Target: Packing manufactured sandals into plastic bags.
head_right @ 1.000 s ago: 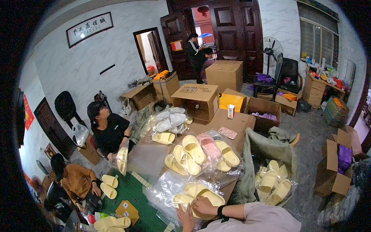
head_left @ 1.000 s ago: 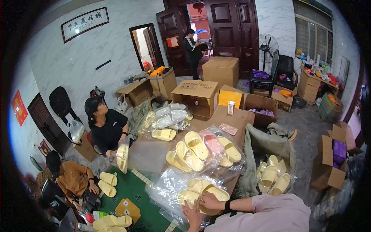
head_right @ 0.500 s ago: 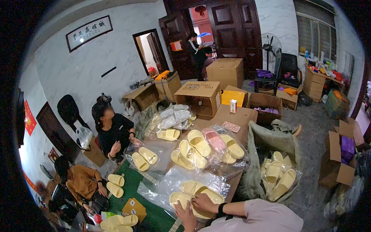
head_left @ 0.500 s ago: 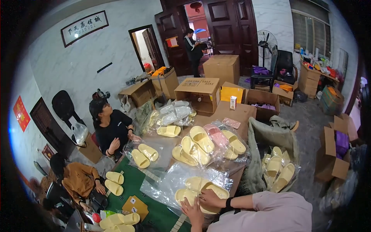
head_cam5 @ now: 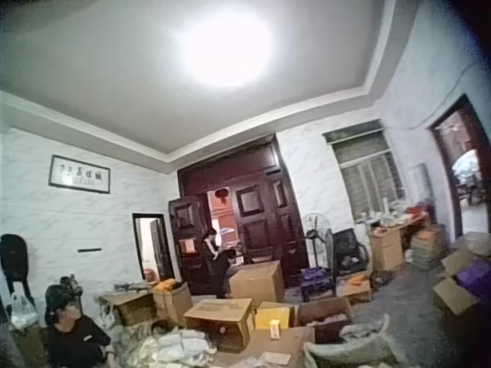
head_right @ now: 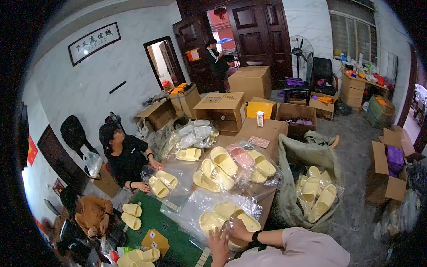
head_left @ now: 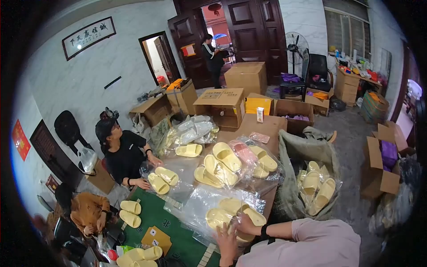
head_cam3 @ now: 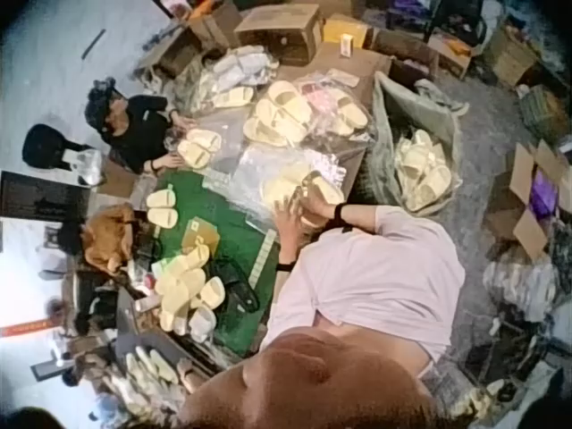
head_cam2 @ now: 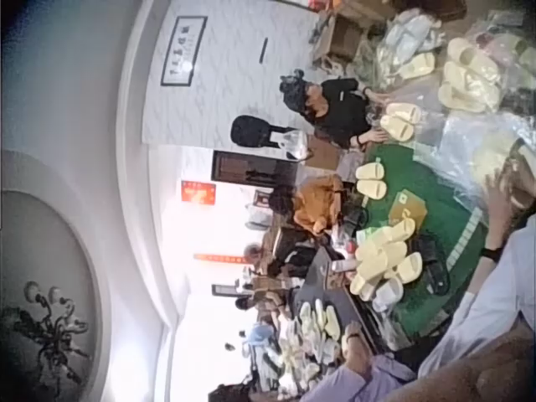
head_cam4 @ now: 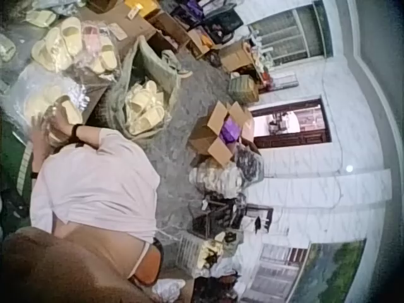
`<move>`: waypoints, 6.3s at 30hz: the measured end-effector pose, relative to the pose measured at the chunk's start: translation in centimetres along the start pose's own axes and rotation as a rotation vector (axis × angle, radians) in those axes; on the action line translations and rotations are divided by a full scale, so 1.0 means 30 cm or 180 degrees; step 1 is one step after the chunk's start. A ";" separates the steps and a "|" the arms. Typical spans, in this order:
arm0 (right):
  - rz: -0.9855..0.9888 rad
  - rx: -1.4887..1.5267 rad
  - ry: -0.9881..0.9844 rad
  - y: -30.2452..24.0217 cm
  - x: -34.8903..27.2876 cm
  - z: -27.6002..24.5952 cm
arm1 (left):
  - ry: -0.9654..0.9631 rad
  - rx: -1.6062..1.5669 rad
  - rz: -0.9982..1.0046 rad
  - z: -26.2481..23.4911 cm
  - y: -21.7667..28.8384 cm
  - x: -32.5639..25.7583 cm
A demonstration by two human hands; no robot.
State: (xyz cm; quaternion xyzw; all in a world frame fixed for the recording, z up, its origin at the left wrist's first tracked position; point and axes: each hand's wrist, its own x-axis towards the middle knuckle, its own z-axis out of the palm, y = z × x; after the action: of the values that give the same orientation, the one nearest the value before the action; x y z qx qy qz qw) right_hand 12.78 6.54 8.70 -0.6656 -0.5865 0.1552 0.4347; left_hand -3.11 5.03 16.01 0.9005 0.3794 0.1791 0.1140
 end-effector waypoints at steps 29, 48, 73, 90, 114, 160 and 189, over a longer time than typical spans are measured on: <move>-0.0759 0.0186 0.0319 -0.095 0.138 0.029 | 0.0813 0.0018 -0.0843 -0.043 -0.014 -0.034; 0.0281 0.1573 -0.1086 -0.127 0.056 0.020 | 0.1858 -0.1840 -0.2165 0.052 -0.140 -0.054; -0.1209 0.0617 -0.0404 -0.152 0.050 0.048 | 0.0513 0.0528 -0.0950 -0.127 -0.047 -0.058; 0.1056 0.0939 -0.1012 -0.177 0.112 0.003 | 0.2354 -0.0273 -0.1708 -0.083 -0.081 -0.072; -0.0014 0.0761 -0.0893 -0.096 0.091 0.110 | 0.1420 -0.0579 -0.0895 -0.040 -0.093 -0.064; -0.0653 0.0221 -0.1227 -0.091 0.167 -0.059 | 0.0533 -0.0616 -0.0288 -0.175 -0.091 -0.026; -0.0175 0.1168 -0.0812 -0.013 0.110 0.076 | 0.0436 -0.0228 -0.1402 -0.187 0.020 -0.057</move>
State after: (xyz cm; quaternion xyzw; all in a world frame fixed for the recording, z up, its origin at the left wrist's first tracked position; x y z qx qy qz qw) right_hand 11.77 10.42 8.70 -0.5341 -0.6166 0.3304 0.4748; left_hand -6.13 3.76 20.91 0.7771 0.5671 0.2239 0.1563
